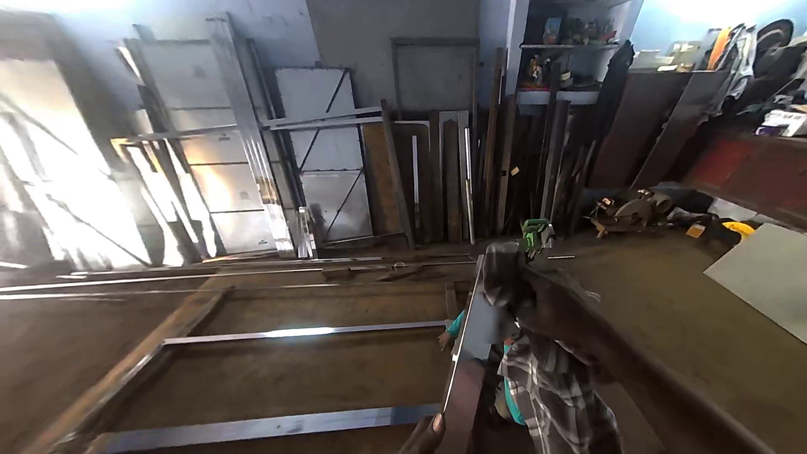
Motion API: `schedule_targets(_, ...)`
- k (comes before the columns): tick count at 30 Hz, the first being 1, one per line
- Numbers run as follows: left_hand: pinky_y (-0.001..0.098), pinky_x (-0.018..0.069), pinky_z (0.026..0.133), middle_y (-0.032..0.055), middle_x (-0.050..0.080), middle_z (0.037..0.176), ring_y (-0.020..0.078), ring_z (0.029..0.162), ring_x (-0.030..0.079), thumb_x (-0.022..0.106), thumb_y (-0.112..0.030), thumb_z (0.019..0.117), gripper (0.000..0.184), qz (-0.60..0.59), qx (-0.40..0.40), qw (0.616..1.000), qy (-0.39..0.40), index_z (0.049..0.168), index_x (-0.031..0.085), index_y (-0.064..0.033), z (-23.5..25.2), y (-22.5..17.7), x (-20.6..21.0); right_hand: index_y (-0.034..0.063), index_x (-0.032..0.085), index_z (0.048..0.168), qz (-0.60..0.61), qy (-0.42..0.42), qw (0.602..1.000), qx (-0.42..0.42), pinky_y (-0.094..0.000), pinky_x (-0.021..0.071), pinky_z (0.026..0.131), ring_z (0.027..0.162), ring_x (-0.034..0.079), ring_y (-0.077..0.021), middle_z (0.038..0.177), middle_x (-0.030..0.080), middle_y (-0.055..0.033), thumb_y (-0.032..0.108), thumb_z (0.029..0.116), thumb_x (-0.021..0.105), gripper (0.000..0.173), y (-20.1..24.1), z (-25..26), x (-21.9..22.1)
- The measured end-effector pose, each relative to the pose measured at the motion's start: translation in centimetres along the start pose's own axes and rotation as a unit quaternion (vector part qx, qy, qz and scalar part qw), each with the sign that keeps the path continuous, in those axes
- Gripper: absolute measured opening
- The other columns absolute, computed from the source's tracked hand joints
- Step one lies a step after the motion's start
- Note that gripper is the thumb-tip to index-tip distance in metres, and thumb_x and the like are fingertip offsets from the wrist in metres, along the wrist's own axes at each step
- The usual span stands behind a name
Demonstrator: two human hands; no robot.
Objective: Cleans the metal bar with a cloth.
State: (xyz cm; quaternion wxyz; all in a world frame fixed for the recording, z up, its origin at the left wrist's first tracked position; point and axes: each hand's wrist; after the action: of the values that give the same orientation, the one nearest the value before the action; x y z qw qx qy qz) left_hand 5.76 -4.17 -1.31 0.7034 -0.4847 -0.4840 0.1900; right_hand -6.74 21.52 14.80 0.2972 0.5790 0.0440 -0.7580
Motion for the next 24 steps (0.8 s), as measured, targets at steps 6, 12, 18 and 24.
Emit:
schedule_targets(6,0.0267,0.0595,0.062,-0.0023,0.073,0.081,0.0069,0.068,0.069,0.050,-0.070,0.0947,0.056,0.022,0.001,1.000,0.021,0.099,0.075,-0.0202,0.5,0.1,-0.4,0.0091,0.072,0.093,-0.014,-0.085,0.993,-0.081,-0.0496,0.0572,0.056,0.067,0.069,-0.0266,0.076,0.067,-0.0079,0.030,0.0823,0.069,0.024,2.0,-3.5,4.9)
schedule_targets(12,0.0298,0.0604,0.061,-0.0004,0.072,0.084,0.0097,0.069,0.070,0.053,-0.070,0.0930,0.055,-0.014,0.009,1.000,-0.015,0.105,0.074,-0.0202,1.1,-1.0,-0.3,0.0078,0.073,0.095,0.031,0.094,0.990,-0.104,-0.0551,0.0575,0.060,0.073,0.071,-0.0346,0.081,0.070,-0.0151,0.022,0.0848,0.070,0.017,5.1,-6.3,6.2)
schedule_targets(18,0.0323,0.0594,0.057,0.0029,0.070,0.080,0.0136,0.065,0.068,0.051,-0.070,0.0931,0.061,0.006,-0.053,0.997,-0.049,0.100,0.069,-0.0125,1.2,-0.4,-0.4,0.0063,0.073,0.106,0.008,0.022,1.000,0.002,-0.0589,0.0546,0.078,0.089,0.070,-0.0346,0.095,0.072,-0.0149,0.027,0.0899,0.071,0.026,1.5,-2.4,4.5)
schedule_targets(24,0.0231,0.0569,0.084,-0.0091,0.071,0.087,-0.0008,0.085,0.067,0.026,-0.024,0.1067,0.042,0.105,0.051,0.978,-0.171,0.103,0.066,-0.0111,2.5,-2.8,0.1,0.0050,0.072,0.100,0.078,0.238,0.965,-0.078,-0.0626,0.0542,0.067,0.080,0.070,-0.0430,0.084,0.069,-0.0213,0.032,0.0923,0.065,0.029,6.9,-9.5,8.7)
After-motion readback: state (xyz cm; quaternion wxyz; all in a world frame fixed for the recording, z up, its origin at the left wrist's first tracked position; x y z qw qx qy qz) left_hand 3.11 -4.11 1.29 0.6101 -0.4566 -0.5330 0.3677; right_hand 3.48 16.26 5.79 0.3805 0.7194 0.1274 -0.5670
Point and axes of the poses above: each hand's wrist, its own z-axis towards the middle knuckle, its own x-axis out of the palm, y = z × x
